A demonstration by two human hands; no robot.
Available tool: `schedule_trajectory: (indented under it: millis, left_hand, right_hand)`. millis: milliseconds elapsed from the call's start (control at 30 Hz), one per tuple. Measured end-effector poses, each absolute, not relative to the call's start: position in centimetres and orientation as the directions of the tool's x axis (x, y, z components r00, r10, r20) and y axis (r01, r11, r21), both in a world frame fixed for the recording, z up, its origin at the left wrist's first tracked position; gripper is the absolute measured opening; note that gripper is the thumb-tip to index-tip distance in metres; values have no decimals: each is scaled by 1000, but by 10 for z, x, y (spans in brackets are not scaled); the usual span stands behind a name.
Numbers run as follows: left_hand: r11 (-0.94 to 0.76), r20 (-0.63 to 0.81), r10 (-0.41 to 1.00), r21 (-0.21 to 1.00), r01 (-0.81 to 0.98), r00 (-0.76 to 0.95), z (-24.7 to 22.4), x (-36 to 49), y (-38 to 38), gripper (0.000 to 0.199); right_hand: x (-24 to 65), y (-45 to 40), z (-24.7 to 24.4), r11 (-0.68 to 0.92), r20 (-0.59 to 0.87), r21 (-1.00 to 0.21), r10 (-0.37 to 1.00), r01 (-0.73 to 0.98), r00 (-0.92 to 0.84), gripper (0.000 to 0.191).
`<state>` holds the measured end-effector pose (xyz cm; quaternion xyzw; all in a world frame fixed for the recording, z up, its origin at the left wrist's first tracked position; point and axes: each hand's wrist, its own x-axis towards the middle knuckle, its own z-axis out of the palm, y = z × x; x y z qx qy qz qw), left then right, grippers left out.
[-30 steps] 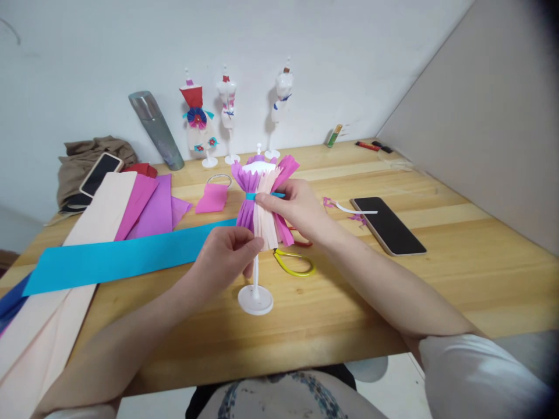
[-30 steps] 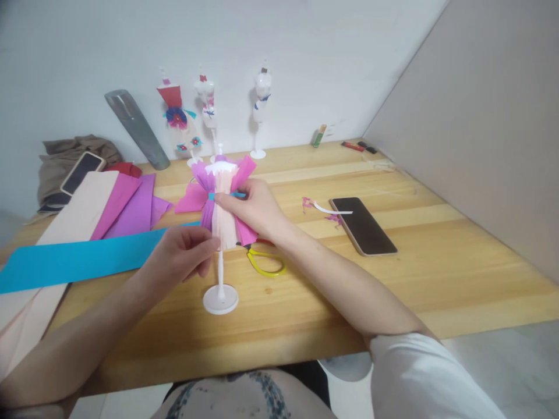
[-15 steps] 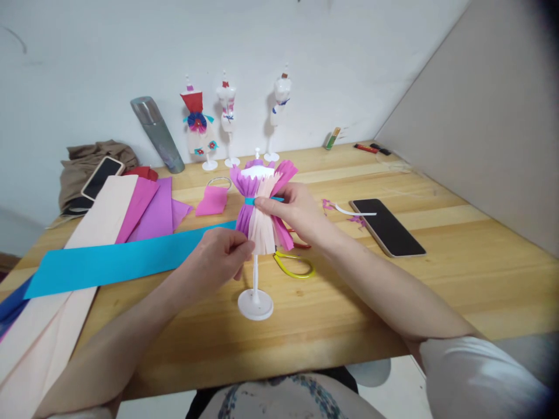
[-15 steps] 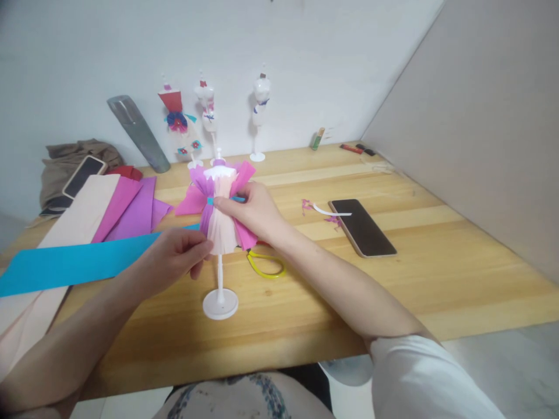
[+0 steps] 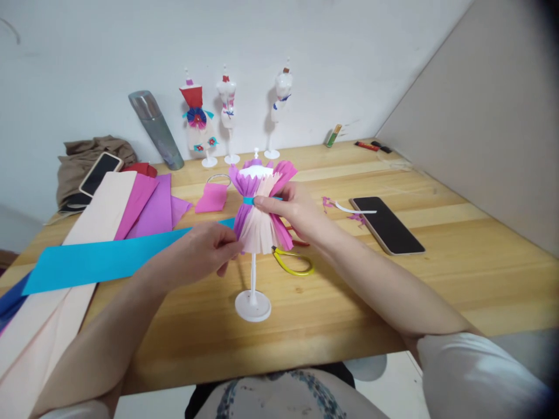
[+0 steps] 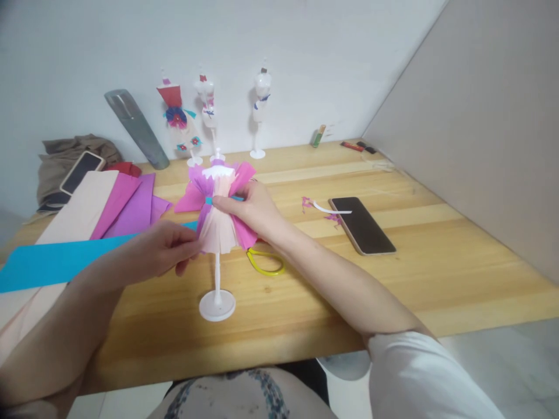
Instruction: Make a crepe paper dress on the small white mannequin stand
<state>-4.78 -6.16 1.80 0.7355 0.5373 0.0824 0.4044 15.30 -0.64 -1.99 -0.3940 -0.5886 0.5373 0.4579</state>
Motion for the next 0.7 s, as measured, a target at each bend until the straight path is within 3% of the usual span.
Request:
schedule_trajectory:
  millis: [100,267,400,467,533,600,700]
  left_hand:
    - [-154,-317,851,612,776,419,28,-64,-59,44]
    - [-182,34,975,696,695,221,24,-63,-46,38]
    - [-204,-16,937,786,583,349,10,-48,-39,45]
    - [-276,85,934,791,546,348,7,-48,-39,38]
    - [-441,312,897,695,568,314,7,-53,-43,23]
    - [-600,488,786,457,656,379,9,-58,-51,8]
    - [-670,405,705,115,733,581,9,-55,-67,7]
  right_hand:
    - [153,-7,-19,124,116,-992,962,13,-249,25]
    - [147,-12,-19,139,119,-988,962,66,-246,26]
    - [141,-14,-22,134,136,-991,948,-25,-288,22]
    - [142,-12,-25,135,131,-991,951,-7,-281,23]
    - [144,-9,-27,133,123,-991,958,22,-258,25]
    - [146,-6,-28,105,96,-994,966,27,-241,27]
    - [147,-2,-28,46,47,-999,975,-12,-219,26]
